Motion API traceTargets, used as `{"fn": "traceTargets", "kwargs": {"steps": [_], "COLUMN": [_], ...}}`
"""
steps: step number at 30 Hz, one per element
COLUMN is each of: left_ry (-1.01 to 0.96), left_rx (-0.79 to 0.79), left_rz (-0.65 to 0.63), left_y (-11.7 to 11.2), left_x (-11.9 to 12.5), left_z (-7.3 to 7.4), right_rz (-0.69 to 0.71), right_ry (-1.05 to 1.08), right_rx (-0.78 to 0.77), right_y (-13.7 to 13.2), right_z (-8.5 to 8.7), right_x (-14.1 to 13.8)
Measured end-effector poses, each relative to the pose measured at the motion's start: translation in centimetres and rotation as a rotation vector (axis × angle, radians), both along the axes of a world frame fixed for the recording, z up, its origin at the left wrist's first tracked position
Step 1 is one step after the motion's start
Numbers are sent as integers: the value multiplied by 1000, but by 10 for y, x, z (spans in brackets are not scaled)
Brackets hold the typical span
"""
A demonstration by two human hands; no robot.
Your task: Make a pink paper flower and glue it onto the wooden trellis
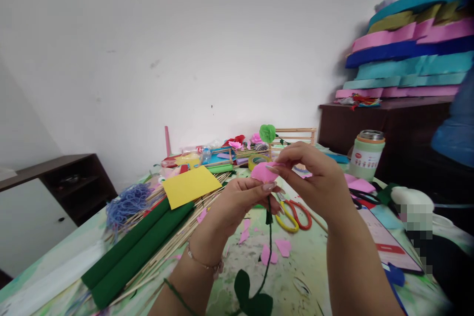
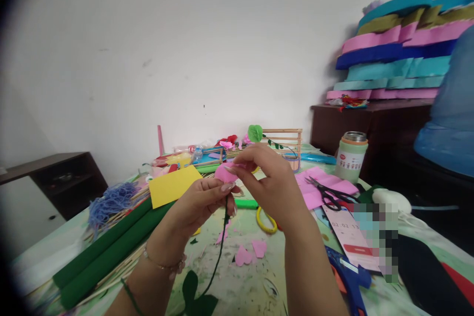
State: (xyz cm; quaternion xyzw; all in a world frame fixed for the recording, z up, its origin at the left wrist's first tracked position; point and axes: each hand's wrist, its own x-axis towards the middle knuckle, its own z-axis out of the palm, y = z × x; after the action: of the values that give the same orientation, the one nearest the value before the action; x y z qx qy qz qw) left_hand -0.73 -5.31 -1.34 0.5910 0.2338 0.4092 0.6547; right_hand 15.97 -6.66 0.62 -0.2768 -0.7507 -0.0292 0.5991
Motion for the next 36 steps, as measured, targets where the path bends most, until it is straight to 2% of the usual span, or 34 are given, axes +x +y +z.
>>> {"fn": "traceTargets", "kwargs": {"steps": [7,10,14,19,23,26,31,36], "left_ry": [8,-3,5,102,167,98,42,-10], "left_rx": [36,51,124,274,393,360,195,93], "left_rz": [-28,-28,7,64,117,91,71,2], "left_y": [-2,-3,-8,-18,-25,-26,-22,-13], "left_x": [-1,-2,-3,-4,-5,-4,-1,2], "left_z": [-2,0,2,6,6,5,5,2], "right_rz": [23,74,105,148,209,231,224,151], "right_ry": [51,140,25,-18,-41,-44,112,0], "right_rx": [-13,-129,-244,-237,-151,-67,2,69], "right_y": [2,1,-4,-2,3,4,2,1], "right_z": [-1,-1,0,-1,-3,-4,-5,0], "right_x": [4,10,13,9,8,7,8,10]}}
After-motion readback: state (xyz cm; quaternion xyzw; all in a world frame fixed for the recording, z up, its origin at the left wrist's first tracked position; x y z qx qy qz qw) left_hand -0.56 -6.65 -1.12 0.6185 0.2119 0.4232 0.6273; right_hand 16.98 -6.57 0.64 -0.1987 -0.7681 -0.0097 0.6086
